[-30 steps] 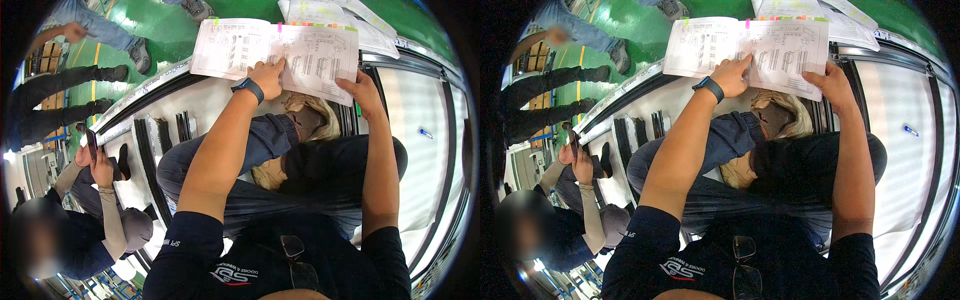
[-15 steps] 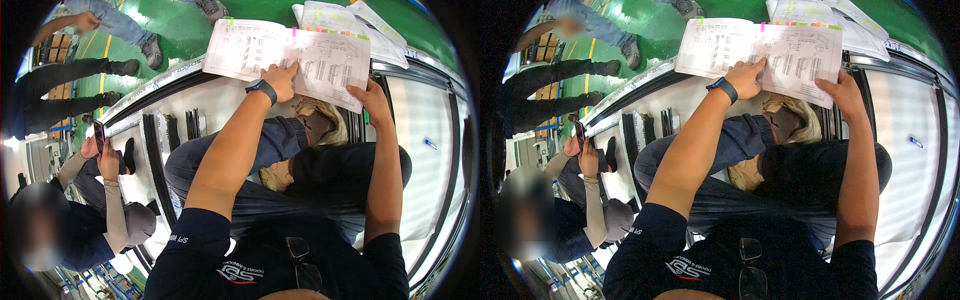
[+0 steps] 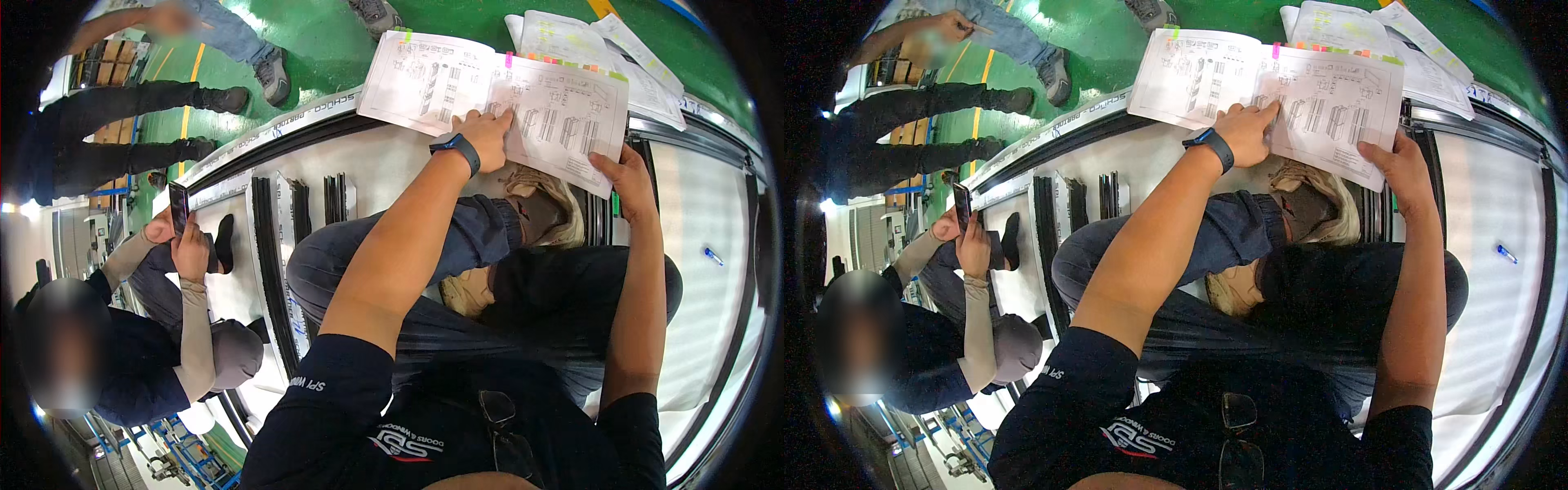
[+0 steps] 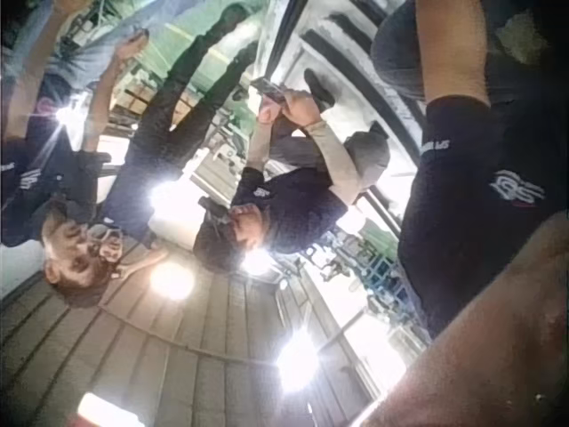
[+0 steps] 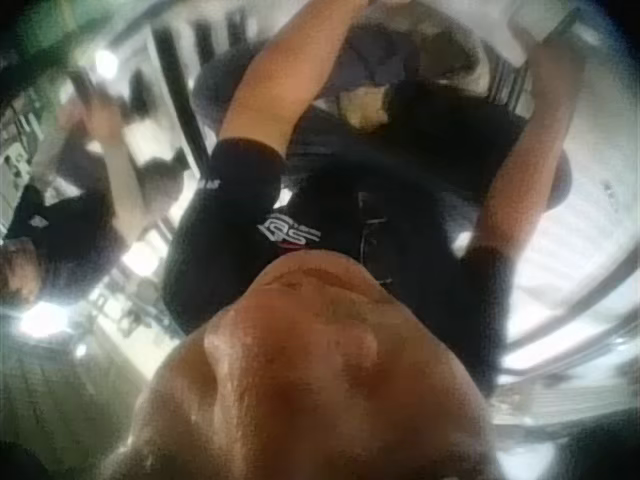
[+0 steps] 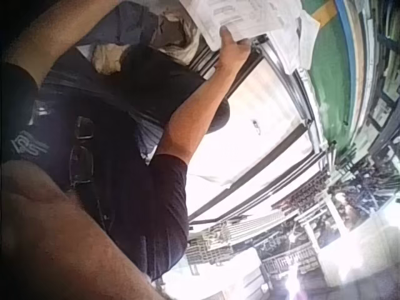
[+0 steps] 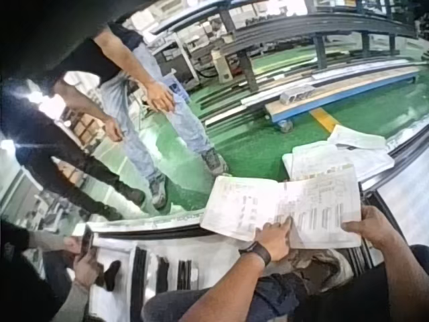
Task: Consulting an assembly manual while examining a large metal door or window frame on a workshop floor.
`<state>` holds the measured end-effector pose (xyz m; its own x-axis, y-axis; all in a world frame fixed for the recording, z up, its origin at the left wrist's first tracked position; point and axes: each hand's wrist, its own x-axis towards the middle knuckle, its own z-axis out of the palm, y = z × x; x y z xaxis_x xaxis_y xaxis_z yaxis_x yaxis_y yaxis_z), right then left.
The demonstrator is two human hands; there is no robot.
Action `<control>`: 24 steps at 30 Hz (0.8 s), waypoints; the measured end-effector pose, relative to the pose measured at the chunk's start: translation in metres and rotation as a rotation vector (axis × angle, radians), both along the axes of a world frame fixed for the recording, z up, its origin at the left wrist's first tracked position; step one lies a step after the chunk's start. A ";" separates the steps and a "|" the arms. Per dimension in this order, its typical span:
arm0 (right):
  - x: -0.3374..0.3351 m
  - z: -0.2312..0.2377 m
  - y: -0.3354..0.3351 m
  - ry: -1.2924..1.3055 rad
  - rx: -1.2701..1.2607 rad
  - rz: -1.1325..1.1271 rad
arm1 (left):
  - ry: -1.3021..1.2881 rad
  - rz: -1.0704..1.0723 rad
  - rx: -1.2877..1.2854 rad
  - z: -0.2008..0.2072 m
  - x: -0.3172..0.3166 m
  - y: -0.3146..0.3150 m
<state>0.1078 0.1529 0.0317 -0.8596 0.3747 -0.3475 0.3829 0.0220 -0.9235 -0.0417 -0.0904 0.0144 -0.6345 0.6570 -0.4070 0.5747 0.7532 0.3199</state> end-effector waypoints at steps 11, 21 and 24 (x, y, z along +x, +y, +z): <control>0.001 0.000 0.002 0.013 -0.055 0.007 | 0.027 -0.008 0.006 -0.005 0.000 0.002; 0.004 -0.012 0.014 0.016 -0.006 0.033 | 0.086 -0.042 -0.035 0.000 0.003 0.004; 0.002 -0.018 0.025 -0.035 -0.007 0.062 | 0.035 -0.027 -0.018 0.001 0.002 0.003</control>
<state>0.1098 0.1775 0.0133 -0.8683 0.3188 -0.3800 0.4130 0.0402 -0.9098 -0.0396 -0.0871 0.0154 -0.6304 0.6671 -0.3970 0.6059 0.7425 0.2856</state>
